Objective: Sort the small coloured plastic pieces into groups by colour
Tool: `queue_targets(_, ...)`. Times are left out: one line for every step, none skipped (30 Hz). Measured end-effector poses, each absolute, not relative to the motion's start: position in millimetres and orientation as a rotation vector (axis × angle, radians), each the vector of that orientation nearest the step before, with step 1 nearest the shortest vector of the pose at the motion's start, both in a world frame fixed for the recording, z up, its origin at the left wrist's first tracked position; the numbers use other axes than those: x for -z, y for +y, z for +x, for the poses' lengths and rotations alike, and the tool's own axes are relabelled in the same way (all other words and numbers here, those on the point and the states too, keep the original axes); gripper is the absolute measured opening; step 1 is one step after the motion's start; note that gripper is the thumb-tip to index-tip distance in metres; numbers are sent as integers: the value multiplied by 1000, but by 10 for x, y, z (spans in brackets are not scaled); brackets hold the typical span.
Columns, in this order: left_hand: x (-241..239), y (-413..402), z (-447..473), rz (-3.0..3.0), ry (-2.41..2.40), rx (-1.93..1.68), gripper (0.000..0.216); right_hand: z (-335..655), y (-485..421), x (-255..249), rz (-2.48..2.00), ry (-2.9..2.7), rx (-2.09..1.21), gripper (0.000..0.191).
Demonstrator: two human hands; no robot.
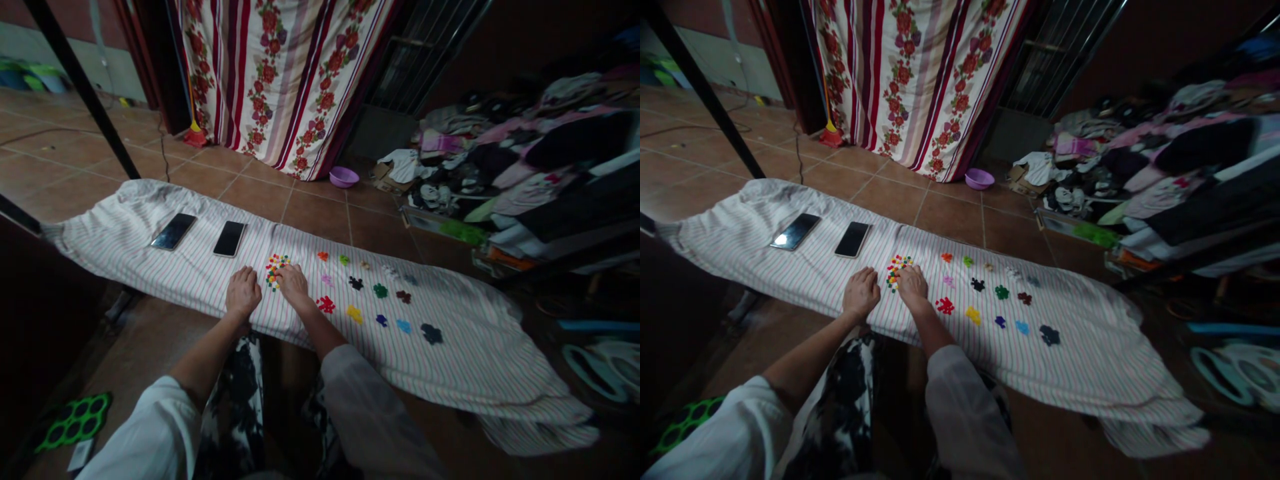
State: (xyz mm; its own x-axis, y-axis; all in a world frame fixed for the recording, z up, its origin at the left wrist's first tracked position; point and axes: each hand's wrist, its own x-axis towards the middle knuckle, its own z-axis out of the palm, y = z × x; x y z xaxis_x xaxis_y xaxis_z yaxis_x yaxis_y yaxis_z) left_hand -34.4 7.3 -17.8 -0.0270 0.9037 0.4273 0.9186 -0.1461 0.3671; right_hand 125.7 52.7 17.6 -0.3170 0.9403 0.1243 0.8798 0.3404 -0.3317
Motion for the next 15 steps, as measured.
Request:
queue_targets(178,73,-344,-2172,-2035,922,36,1249,532,-179,-1630,-2316,-293,19)
queue_targets(177,73,-345,-2171,-2033,924,36,1240,538,-182,-1640,-2314,-294,19)
queue_targets(174,72,-345,-2172,-2031,923,36,1230,545,-185,-1652,-2309,-293,18)
queue_targets(172,72,-345,-2176,-2030,919,36,1219,553,-188,-1665,-2305,-290,17)
queue_targets(170,73,-346,-2180,-2029,915,36,1207,563,-191,-1679,-2302,-285,17)
queue_targets(168,73,-346,-2184,-2029,910,36,1195,573,-193,-1691,-2301,-278,16)
queue_targets(168,74,-347,-2186,-2030,906,36,1183,583,-195,-1701,-2303,-272,15)
queue_targets(170,75,-347,-2190,-2031,902,36,1172,594,-196,-1709,-2306,-269,14)
queue_targets(172,76,-348,-2191,-2032,898,37,1160,605,-197,-1718,-2307,-270,14)
queue_targets(174,76,-349,-2191,-2034,896,37,1149,617,-197,-1732,-2304,-276,14)
queue_targets(177,76,-350,-2189,-2034,895,37,1139,628,-197,-1752,-2294,-285,14)
queue_targets(178,76,-351,-2188,-2033,894,37,1129,640,-198,-1774,-2281,-298,14)
queue_targets(179,76,-351,-2188,-2029,892,37,1120,651,-199,-1797,-2266,-311,15)
queue_targets(179,75,-352,-2189,-2026,889,37,1112,662,-201,-1819,-2250,-323,15)
queue_targets(178,73,-352,-2191,-2023,886,37,1106,671,-204,-1837,-2238,-331,15)
